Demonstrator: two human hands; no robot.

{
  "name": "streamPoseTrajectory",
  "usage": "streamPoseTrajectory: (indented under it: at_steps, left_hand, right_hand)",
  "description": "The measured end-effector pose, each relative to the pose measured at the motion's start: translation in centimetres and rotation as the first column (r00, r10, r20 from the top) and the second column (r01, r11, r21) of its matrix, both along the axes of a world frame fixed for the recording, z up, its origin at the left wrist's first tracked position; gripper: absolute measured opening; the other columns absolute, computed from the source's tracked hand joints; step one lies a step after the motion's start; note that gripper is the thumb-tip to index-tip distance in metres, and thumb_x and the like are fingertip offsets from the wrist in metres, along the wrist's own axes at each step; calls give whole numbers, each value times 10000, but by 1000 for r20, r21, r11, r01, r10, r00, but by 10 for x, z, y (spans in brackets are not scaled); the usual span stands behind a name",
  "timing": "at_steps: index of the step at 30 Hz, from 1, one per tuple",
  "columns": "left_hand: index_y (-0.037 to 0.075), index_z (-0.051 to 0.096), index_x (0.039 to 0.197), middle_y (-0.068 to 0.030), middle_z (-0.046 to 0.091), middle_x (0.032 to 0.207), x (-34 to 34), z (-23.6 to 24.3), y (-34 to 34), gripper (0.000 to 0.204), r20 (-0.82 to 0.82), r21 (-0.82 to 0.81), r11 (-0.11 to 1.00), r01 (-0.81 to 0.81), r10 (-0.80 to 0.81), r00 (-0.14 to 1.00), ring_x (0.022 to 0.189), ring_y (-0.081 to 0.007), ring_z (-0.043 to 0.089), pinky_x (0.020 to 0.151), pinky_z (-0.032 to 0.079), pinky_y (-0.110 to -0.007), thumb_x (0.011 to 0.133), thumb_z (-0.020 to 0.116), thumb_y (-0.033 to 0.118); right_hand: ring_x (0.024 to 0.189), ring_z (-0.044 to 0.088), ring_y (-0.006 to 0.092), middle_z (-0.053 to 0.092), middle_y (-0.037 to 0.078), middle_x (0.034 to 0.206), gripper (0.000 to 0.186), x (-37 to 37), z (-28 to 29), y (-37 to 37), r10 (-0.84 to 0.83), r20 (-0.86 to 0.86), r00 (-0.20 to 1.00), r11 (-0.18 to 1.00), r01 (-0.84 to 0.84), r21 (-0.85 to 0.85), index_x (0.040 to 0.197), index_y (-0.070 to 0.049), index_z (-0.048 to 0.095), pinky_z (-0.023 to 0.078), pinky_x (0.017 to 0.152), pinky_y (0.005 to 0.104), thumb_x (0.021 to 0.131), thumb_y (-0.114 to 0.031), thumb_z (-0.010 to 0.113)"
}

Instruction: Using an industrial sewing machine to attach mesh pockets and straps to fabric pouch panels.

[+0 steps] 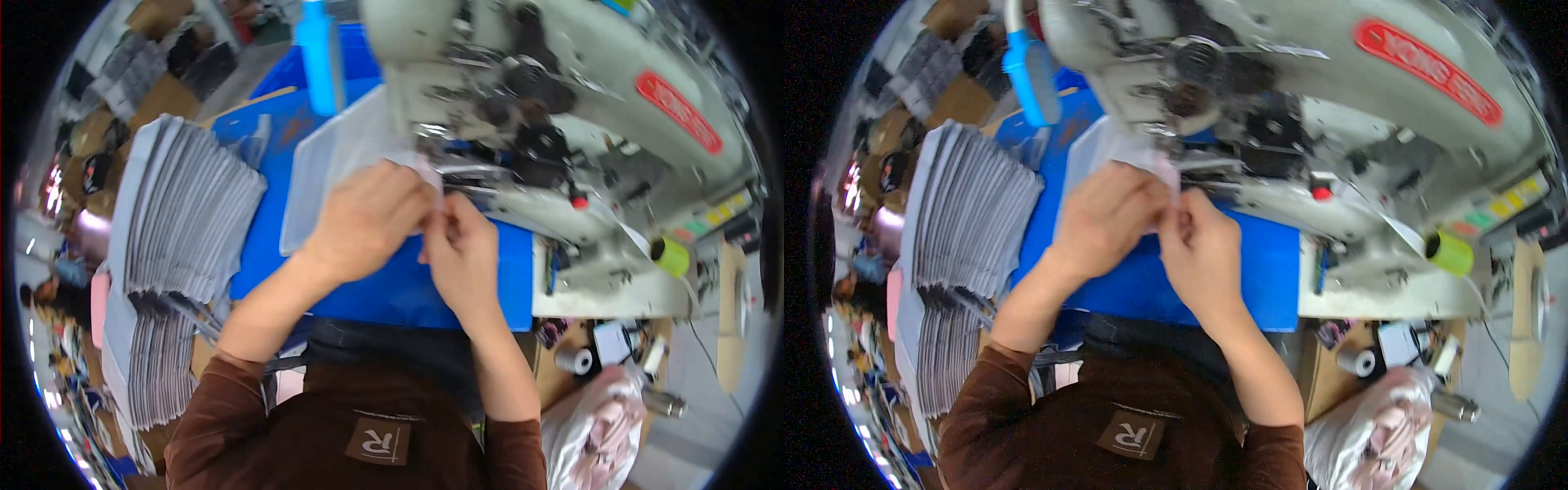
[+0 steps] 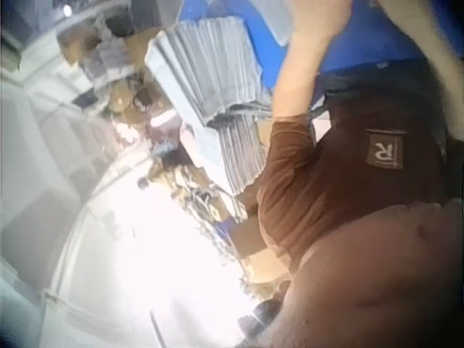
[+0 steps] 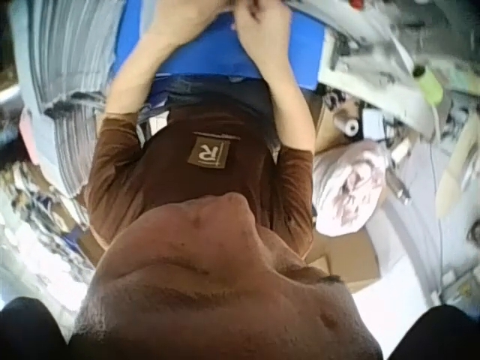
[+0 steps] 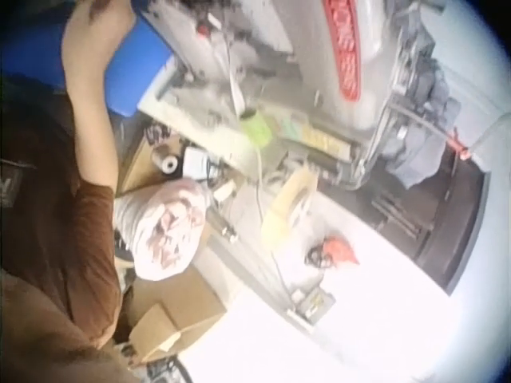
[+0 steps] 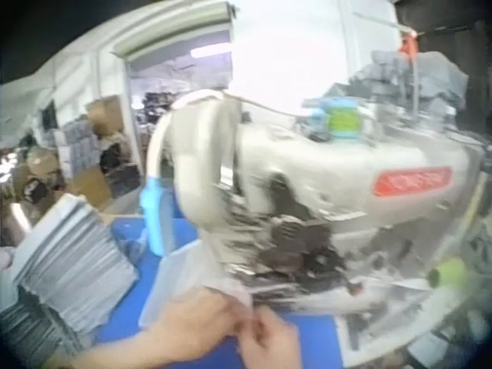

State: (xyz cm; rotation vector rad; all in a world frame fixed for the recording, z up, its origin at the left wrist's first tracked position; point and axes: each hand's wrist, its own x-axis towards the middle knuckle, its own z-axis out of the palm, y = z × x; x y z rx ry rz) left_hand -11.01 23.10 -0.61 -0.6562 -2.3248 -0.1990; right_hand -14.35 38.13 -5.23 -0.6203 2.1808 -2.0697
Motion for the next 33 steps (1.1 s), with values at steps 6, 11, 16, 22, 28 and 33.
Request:
streamPoseTrajectory:
  at_steps: [6,11,16,22,28,33]
  left_hand:
    - [65,668,929,-73,612,897,1,-2,8,240,20,16,1000,0,0,1000,765,-267,604,640,496,-377,699,692,129]
    - [75,628,875,-65,593,878,-8,-8,-5,161,9,21,1000,6,-6,1000,821,-260,605,658,500,-373,727,663,127]
    - [44,683,969,-115,651,998,0,2,-5,266,-36,56,991,-118,120,992,937,-306,633,759,520,-382,710,719,-7]
    - [92,338,1437,-241,373,1504,19,-53,-41,857,-174,54,853,-519,519,837,1127,-378,590,930,499,-421,710,774,-34]
    - [48,465,1241,-280,500,1381,38,-57,-61,549,-347,-5,993,-119,110,932,1034,-385,622,816,538,-410,773,744,-20]
    - [-29,687,1046,-200,680,1164,25,6,-37,287,-279,-402,915,-21,-100,955,923,-299,666,773,560,-369,766,747,-10]
  right_hand:
    - [520,630,122,625,80,617,138,0,3,8,81,55,995,995,-78,-62,828,9,566,480,472,268,957,-38,581]
    - [545,671,227,646,151,653,82,-5,-1,-6,39,15,999,996,-38,-78,880,2,624,500,490,334,924,-56,585]
    - [647,635,406,627,206,679,187,-7,11,-15,-39,-173,984,999,38,-8,801,-9,544,476,561,477,897,-145,628]
    - [586,634,379,621,171,600,290,7,5,-12,-57,-211,976,973,101,205,642,-21,613,496,540,462,869,-195,663]
    - [601,646,371,627,185,611,278,12,4,-17,-111,-190,975,984,135,115,659,-22,659,511,568,472,853,-219,679]
    - [635,650,395,641,199,650,244,13,-1,-28,-91,-275,957,964,153,215,695,-28,664,516,605,513,860,-207,646]
